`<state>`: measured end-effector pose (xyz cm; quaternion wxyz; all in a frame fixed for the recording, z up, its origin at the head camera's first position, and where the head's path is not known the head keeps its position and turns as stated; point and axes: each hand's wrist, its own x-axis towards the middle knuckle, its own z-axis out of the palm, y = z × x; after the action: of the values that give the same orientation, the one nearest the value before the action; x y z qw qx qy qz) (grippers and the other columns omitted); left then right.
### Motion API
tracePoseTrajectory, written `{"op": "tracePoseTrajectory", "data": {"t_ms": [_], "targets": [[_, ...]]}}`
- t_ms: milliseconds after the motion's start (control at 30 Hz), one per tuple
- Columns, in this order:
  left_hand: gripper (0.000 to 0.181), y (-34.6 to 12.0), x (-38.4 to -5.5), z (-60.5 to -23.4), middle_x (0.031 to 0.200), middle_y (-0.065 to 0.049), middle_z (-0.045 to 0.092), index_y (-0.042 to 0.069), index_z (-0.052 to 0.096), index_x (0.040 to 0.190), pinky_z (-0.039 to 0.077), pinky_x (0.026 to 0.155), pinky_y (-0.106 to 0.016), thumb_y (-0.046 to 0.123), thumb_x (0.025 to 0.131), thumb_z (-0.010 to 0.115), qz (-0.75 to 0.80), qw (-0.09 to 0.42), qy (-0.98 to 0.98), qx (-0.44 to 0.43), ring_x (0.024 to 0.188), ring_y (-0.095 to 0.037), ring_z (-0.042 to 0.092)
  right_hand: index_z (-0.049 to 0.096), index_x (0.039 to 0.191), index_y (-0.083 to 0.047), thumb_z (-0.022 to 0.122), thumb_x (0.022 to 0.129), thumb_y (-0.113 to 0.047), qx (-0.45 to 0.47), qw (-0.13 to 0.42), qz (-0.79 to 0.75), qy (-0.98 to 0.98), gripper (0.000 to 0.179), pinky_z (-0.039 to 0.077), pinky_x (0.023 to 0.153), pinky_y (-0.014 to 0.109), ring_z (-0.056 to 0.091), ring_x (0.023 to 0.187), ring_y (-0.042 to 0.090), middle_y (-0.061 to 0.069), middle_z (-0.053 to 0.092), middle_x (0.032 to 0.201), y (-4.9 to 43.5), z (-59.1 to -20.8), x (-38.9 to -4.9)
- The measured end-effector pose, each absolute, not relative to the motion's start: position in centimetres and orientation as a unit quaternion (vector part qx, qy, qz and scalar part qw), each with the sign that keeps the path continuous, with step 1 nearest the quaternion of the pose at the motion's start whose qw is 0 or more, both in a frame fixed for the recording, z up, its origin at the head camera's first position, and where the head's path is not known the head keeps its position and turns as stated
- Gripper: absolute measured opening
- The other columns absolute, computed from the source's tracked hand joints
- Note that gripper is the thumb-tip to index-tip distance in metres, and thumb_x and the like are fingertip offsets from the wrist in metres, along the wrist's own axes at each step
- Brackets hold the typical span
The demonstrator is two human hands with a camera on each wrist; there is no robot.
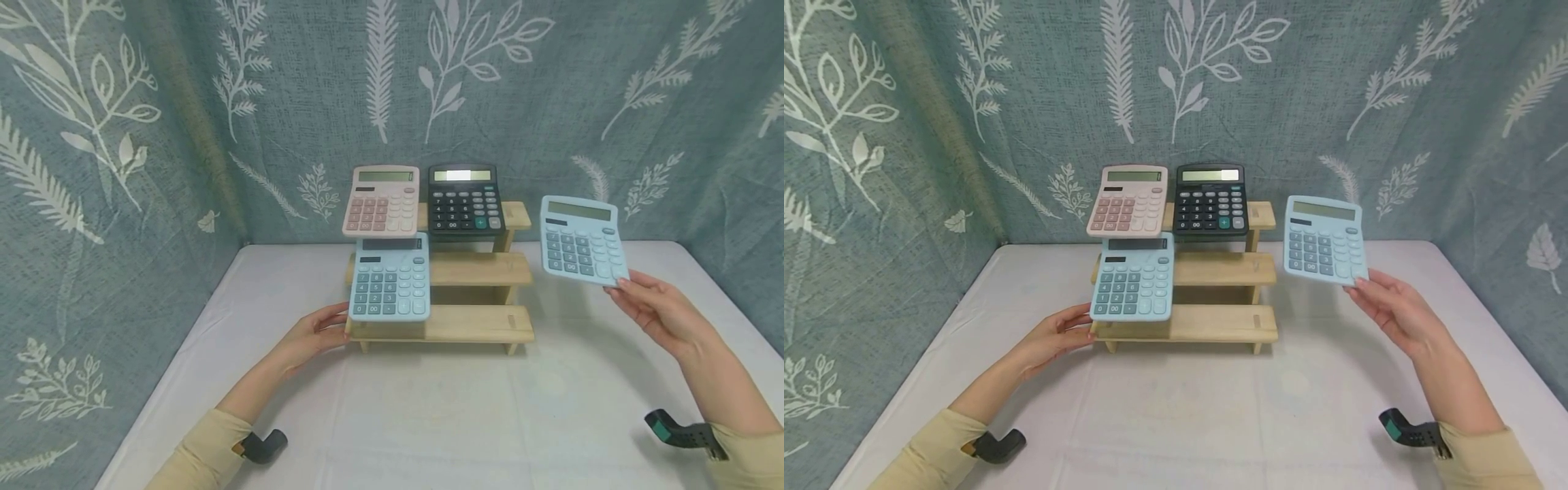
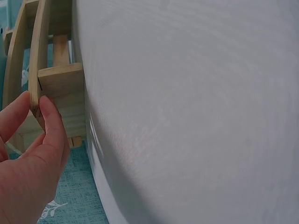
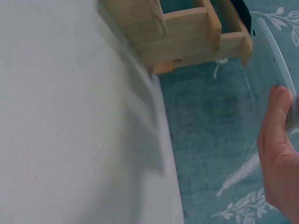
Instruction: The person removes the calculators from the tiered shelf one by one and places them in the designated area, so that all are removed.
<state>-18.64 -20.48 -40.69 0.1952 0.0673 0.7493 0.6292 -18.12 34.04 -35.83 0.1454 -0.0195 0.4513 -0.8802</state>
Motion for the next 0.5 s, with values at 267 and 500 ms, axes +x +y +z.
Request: {"op": "tracePoseTrajectory", "data": {"t_ms": [267,500], "targets": [[0.071,-20.5,-18.6,-40.7,0.146,-0.027,0.039,-0.002,0.03,0.15,0.048,0.099,-0.035,0.006,0.09,0.066,0.624,0.195,0.754,0.063,0.129,-0.038,0.047,0.073,0.103,-0.01,0.048,0.1,0.002,0.02,0.152,-0.86,0.486,0.028,0.055,0.084,0.026,0.069,0.096,0.017,0.007,0.071,0.104,34.6,-36.6,-19.4],[0.071,-20.5,-18.5,-40.4,0.147,-0.026,0.039,0.0,0.03,0.15,0.047,0.101,-0.038,0.009,0.09,0.067,0.618,0.194,0.759,0.059,0.129,-0.037,0.048,0.063,0.11,-0.009,0.054,0.098,-0.001,0.045,0.165,-0.827,0.535,0.017,0.054,0.086,0.025,0.068,0.096,0.014,0.003,0.07,0.102,35.0,-37.1,-20.5]]}}
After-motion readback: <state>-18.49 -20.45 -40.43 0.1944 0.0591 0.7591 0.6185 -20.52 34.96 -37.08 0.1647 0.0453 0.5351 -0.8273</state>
